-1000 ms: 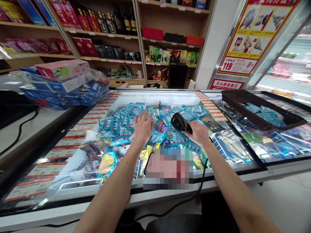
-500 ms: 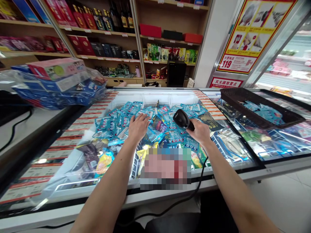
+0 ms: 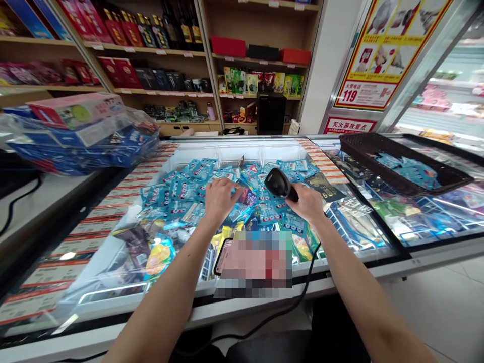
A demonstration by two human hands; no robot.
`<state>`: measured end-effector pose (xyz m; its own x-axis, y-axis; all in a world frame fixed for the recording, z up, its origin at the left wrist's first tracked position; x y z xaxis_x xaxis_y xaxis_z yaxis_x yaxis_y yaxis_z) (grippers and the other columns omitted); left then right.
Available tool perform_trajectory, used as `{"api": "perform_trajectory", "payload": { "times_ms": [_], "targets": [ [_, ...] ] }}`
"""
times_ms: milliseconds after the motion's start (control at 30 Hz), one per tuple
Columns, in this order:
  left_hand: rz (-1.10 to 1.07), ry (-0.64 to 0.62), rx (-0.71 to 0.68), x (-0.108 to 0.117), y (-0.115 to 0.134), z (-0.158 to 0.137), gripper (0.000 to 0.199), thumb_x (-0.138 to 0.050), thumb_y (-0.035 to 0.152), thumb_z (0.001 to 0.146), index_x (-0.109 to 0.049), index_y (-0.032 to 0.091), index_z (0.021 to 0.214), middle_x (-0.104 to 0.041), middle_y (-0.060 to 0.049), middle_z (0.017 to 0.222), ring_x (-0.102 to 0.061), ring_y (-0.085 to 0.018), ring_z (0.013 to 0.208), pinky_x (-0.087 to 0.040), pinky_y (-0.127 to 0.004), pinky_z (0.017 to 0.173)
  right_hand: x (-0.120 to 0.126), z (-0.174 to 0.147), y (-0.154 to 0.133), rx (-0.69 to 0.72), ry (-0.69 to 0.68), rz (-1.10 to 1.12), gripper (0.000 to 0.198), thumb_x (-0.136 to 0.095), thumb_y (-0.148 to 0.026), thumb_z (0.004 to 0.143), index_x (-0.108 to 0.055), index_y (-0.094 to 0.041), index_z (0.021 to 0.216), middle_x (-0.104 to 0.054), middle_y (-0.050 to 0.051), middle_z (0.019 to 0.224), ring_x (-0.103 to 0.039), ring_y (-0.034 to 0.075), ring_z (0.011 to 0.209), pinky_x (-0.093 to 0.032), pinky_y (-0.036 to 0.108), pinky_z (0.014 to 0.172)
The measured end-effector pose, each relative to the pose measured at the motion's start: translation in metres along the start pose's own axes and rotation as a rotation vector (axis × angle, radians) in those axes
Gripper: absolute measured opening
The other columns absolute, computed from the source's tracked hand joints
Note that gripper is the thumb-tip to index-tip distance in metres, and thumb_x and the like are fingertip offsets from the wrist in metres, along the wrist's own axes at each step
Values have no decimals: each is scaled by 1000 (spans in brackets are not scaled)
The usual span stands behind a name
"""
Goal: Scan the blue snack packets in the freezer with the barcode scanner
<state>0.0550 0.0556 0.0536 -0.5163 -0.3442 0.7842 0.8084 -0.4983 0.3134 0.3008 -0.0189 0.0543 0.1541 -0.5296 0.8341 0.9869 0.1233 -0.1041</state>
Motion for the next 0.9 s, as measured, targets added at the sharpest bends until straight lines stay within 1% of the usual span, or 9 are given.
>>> {"api": "perform_trajectory", "payload": {
  "times_ms": [100,233,333,433,533,667,733,800,900],
  "targets": [
    [-63,-135,30,-25,23,0,37,-53,57,80,-69,24,76,-66,-7,87,-58,-26,89,-40,-41,85,-1,0,-2,13,-11,1,34,-54,-37,82,-59,-22,112,-69,6,99,-63,22,86,-40,28,67],
    [-96,-206,64,-50,36,-1,38,-61,60,72,-67,23,67,-65,-7,85,-58,-25,88,-41,-36,76,0,0,-2,11,-8,-1,34,-54,-37,82,-59,-22,112,-69,5,97,-63,22,84,-40,28,66],
    [-185,-250,131,-59,30,-1,39,-62,60,70,-65,21,70,-65,-6,85,-59,-23,83,-42,-33,70,0,0,-2,11,-7,2,33,-55,-37,82,-59,-23,112,-69,4,96,-63,21,83,-39,28,65],
    [-427,-263,241,-60,16,0,35,-62,53,73,-64,20,81,-67,-5,84,-61,-19,75,-44,-30,65,-3,0,-1,12,-23,-3,34,-55,-36,82,-59,-22,112,-69,5,96,-63,21,83,-39,28,65],
    [-638,-218,307,-56,6,1,28,-60,46,75,-60,19,84,-66,-3,79,-62,-17,70,-45,-28,63,-4,0,-2,16,-29,-8,33,-54,-36,82,-60,-22,112,-69,5,96,-63,21,83,-39,28,65],
    [-765,-187,382,-51,-5,1,22,-57,40,78,-56,19,84,-63,0,65,-60,-15,56,-43,-27,56,-3,0,-1,9,-24,-12,33,-54,-37,82,-60,-22,111,-69,5,93,-63,21,82,-39,28,64],
    [-740,-137,408,-46,-14,2,19,-54,38,79,-56,20,84,-61,1,60,-56,-14,50,-41,-26,53,-3,0,-1,8,-25,-9,33,-55,-37,81,-60,-23,111,-69,4,94,-63,21,83,-38,28,64],
    [-632,-23,414,-35,-25,4,18,-53,37,80,-57,19,84,-59,1,61,-52,-12,50,-39,-25,51,-2,0,-1,9,-25,-2,34,-55,-37,82,-60,-22,111,-69,5,95,-63,21,83,-38,28,64],
    [-442,116,350,-15,-32,4,24,-49,39,83,-59,20,93,-57,1,65,-51,-12,56,-39,-24,55,-1,-1,-2,23,-19,14,34,-54,-37,82,-60,-21,112,-69,5,96,-63,22,82,-38,28,64]
  ]
}}
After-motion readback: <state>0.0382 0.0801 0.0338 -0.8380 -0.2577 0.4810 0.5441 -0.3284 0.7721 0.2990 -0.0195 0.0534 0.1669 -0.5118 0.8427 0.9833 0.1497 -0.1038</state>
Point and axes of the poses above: each hand's wrist, its own z-axis towards the middle knuckle, its own x-axis out of the back of the hand, y = z × x, the point moved 8 cm from there along z, towards the middle knuckle
